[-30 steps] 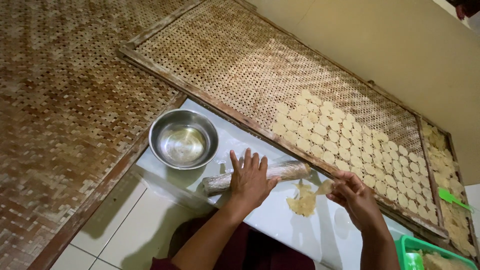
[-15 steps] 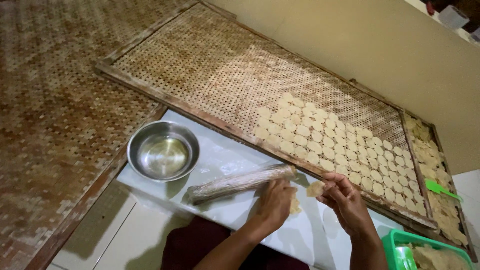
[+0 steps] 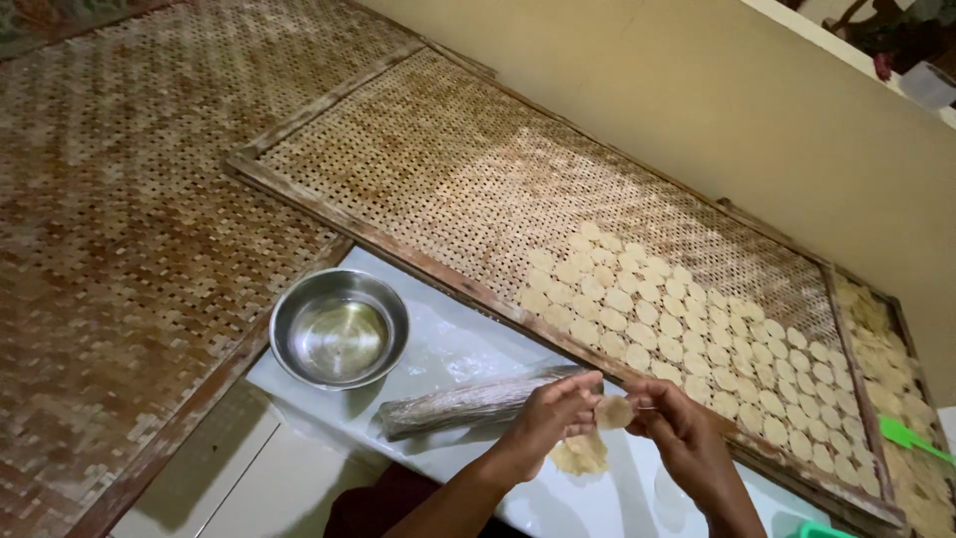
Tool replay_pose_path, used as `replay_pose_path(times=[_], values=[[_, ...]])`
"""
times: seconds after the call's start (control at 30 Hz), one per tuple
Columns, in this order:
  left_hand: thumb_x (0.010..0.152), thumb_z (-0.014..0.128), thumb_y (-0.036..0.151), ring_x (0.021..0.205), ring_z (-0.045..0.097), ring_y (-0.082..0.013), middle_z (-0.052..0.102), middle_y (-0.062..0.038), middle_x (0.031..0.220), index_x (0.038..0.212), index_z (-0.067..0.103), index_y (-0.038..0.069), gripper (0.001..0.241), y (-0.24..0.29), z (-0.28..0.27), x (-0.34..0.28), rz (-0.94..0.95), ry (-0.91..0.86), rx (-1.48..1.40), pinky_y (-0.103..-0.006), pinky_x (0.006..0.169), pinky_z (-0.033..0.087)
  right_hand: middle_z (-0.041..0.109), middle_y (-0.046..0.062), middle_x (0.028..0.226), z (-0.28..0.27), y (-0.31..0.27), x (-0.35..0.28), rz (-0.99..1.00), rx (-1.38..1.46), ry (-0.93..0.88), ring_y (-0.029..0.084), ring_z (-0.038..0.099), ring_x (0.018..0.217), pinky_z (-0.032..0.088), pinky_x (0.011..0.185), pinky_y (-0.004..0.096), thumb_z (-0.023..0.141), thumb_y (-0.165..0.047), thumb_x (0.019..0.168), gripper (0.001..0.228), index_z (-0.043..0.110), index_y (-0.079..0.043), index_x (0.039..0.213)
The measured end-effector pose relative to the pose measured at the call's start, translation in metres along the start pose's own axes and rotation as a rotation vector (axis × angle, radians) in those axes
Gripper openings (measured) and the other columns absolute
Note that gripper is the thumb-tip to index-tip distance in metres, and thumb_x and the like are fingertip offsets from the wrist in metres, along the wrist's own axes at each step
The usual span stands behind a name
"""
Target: Rolling out small dough portions into flat circles and arranging them on woven trays.
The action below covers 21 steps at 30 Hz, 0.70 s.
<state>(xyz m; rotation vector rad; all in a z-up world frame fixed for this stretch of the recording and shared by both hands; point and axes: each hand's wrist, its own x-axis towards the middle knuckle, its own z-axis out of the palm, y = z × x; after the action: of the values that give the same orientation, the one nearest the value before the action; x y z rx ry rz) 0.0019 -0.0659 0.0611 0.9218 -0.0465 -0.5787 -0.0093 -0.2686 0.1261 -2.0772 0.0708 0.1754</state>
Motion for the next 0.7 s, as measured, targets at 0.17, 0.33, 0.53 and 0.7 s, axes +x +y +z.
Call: replay_pose_path(times=[0.17,0.33,0.53,0.7], values=[[0.096,0.057,0.020,0.090,0.063,-0.0159,0.064,-0.012,0.111,0.143,0.054,0.003,0.050,0.010,0.004,-0.007,0.075,0.026,0.075,-0.0258,0.081,0.058,0.080,0.010,0.094,0.015,-0.011,-0.007,0.096,-0.241,0.130,0.021,0.082,0.089,0.065,0.079,0.032,0.059,-0.003,0.094,0.038,0.072,-0.011,0.128],[0.097,0.053,0.016,0.092,0.060,-0.0150,0.062,-0.012,0.111,0.142,0.055,0.002,0.047,0.013,0.007,-0.003,0.014,0.074,-0.038,-0.0299,0.085,0.057,0.084,0.003,0.100,0.024,-0.008,-0.013,-0.016,-0.310,0.168,0.015,0.080,0.086,0.064,0.078,0.030,0.059,0.001,0.088,0.043,0.071,-0.018,0.124],[0.097,0.053,0.014,0.089,0.057,-0.0146,0.060,-0.010,0.108,0.138,0.059,0.002,0.043,0.009,0.008,0.005,-0.034,0.089,-0.149,-0.0300,0.081,0.054,0.080,0.003,0.113,0.031,0.009,-0.008,-0.045,-0.269,0.232,0.017,0.081,0.094,0.064,0.079,0.031,0.054,0.005,0.088,0.049,0.066,-0.017,0.129],[0.097,0.053,0.014,0.093,0.060,-0.0174,0.064,-0.012,0.114,0.136,0.061,0.004,0.041,0.009,0.008,0.008,-0.065,0.112,-0.102,-0.0325,0.083,0.054,0.076,0.021,0.123,0.034,0.005,-0.002,0.198,0.284,0.188,0.030,0.073,0.098,0.061,0.092,0.042,0.049,-0.007,0.099,0.045,0.056,-0.005,0.144]])
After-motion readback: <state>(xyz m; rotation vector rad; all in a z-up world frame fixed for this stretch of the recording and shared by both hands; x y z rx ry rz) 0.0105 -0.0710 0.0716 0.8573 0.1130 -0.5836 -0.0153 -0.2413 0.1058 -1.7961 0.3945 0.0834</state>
